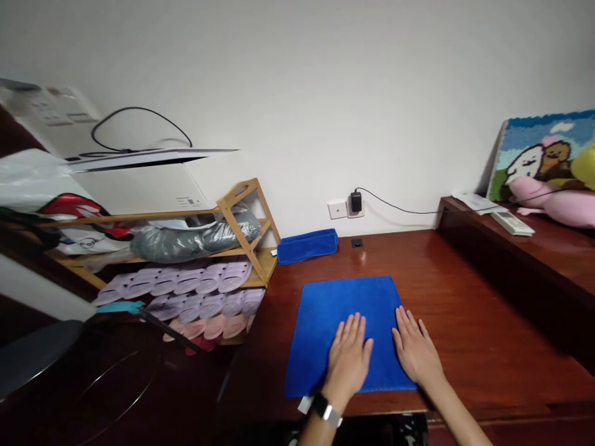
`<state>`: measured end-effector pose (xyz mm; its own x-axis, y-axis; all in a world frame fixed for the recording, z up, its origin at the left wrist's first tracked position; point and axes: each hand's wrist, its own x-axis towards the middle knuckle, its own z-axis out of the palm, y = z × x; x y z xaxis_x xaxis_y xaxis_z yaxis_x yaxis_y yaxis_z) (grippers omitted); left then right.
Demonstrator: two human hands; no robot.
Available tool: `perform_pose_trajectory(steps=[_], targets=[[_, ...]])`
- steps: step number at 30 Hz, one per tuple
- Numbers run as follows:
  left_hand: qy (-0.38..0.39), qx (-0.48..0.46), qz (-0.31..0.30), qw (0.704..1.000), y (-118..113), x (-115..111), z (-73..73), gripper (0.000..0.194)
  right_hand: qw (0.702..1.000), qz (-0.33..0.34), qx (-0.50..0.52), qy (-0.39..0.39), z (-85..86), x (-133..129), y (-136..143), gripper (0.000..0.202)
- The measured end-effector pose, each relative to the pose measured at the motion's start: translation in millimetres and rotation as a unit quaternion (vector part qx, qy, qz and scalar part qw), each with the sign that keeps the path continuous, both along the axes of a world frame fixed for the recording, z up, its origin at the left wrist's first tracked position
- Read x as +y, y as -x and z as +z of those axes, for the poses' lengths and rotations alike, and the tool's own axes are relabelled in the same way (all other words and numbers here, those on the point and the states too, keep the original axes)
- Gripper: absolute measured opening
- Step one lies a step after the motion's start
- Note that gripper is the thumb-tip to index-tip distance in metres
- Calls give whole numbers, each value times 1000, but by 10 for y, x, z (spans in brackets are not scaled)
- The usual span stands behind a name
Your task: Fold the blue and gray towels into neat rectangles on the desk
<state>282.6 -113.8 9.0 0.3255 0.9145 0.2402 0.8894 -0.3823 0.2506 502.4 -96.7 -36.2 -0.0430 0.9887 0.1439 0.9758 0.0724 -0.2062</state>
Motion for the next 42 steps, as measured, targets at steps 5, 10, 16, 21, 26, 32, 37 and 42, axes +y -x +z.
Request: perform_pose_trajectory(steps=[5, 10, 16, 21, 26, 32, 37, 42], targets=[[-60, 49, 140, 987, 1107, -272, -155, 58, 1000, -4, 7, 5, 24, 10, 24, 71], [-73, 58, 148, 985, 1353, -416, -233, 61, 1000, -11, 3, -6, 20, -11, 17, 72], [-78, 49, 153, 984, 1279, -411, -240, 66, 999, 13, 13, -39, -156, -366, -91, 71], [-89, 53, 146, 984, 1315, -401, -252, 70, 999, 12, 15, -49, -179, -529, -109, 72], [-96, 51, 142, 984, 1311, -374, -247, 69, 999, 6, 13, -35, -119, -526, -31, 73], [-96, 44, 138, 985, 1311, -376, -217, 63, 999, 2, 28, -41, -129, -569, 25, 74], [-107, 32, 141, 984, 1342, -354, -201, 63, 999, 0, 36, -30, -119, -560, 34, 76], [-90, 10, 124, 988, 744, -334, 8, 65, 999, -8, 35, -30, -108, -559, 48, 75]])
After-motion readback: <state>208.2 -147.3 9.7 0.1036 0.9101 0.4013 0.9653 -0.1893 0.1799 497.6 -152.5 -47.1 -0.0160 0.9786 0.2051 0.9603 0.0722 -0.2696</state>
